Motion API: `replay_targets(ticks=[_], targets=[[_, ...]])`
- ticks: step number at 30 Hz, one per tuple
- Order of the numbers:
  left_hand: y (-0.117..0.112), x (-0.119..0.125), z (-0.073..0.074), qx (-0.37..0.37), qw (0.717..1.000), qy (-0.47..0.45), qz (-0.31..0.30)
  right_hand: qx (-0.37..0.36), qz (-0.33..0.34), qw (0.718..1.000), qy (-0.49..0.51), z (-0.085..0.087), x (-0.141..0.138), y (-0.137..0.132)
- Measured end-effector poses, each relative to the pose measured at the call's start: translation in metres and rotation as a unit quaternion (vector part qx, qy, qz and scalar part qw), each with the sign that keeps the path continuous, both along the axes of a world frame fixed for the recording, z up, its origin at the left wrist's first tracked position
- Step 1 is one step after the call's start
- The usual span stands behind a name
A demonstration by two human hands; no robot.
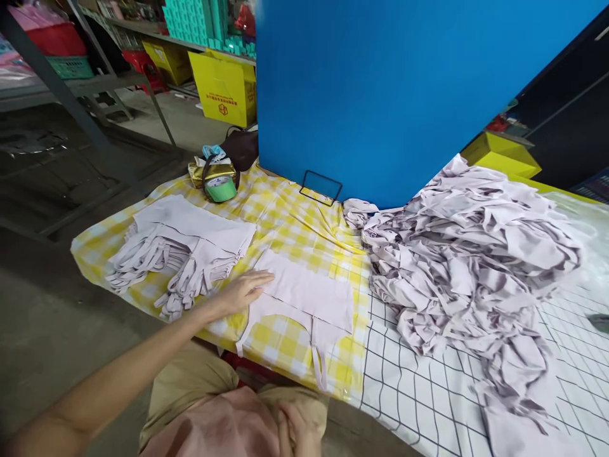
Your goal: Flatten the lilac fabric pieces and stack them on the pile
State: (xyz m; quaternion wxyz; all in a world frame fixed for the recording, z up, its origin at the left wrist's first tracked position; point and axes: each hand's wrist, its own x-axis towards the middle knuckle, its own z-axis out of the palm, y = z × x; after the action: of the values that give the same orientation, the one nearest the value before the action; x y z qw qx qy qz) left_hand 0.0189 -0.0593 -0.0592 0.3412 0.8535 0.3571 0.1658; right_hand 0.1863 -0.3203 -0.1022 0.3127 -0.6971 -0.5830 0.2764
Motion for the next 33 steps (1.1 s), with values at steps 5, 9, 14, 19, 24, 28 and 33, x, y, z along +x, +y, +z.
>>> replay_targets(ticks=[5, 9, 14, 19, 24, 28, 33], targets=[[-0.010, -0.021, -0.013, 0.002, 0.996, 0.084, -0.027, -0.145, 0.016, 0.971, 0.188, -0.014, -0.060, 0.064], [-0.015, -0.021, -0.015, 0.023, 0.993, 0.105, -0.037, -0.182, 0.054, 0.952, 0.242, -0.011, -0.087, 0.083], [-0.015, -0.021, -0.010, 0.021, 0.993, 0.108, -0.040, 0.076, 0.156, 0.984, -0.049, 0.026, -0.068, 0.051], [-0.015, -0.023, -0.009, 0.028, 0.994, 0.092, -0.044, 0.248, 0.208, 0.883, -0.339, 0.077, -0.029, 0.045], [-0.021, -0.021, -0.001, 0.017, 0.996, 0.077, -0.037, 0.228, 0.273, 0.861, -0.363, 0.114, -0.011, 0.066], [-0.035, -0.019, 0.022, -0.069, 0.992, -0.005, -0.103, 0.201, 0.310, 0.878, -0.306, 0.134, -0.007, 0.091], [-0.049, -0.022, 0.042, -0.203, 0.964, -0.110, -0.129, 0.166, 0.332, 0.863, -0.344, 0.144, 0.007, 0.140]])
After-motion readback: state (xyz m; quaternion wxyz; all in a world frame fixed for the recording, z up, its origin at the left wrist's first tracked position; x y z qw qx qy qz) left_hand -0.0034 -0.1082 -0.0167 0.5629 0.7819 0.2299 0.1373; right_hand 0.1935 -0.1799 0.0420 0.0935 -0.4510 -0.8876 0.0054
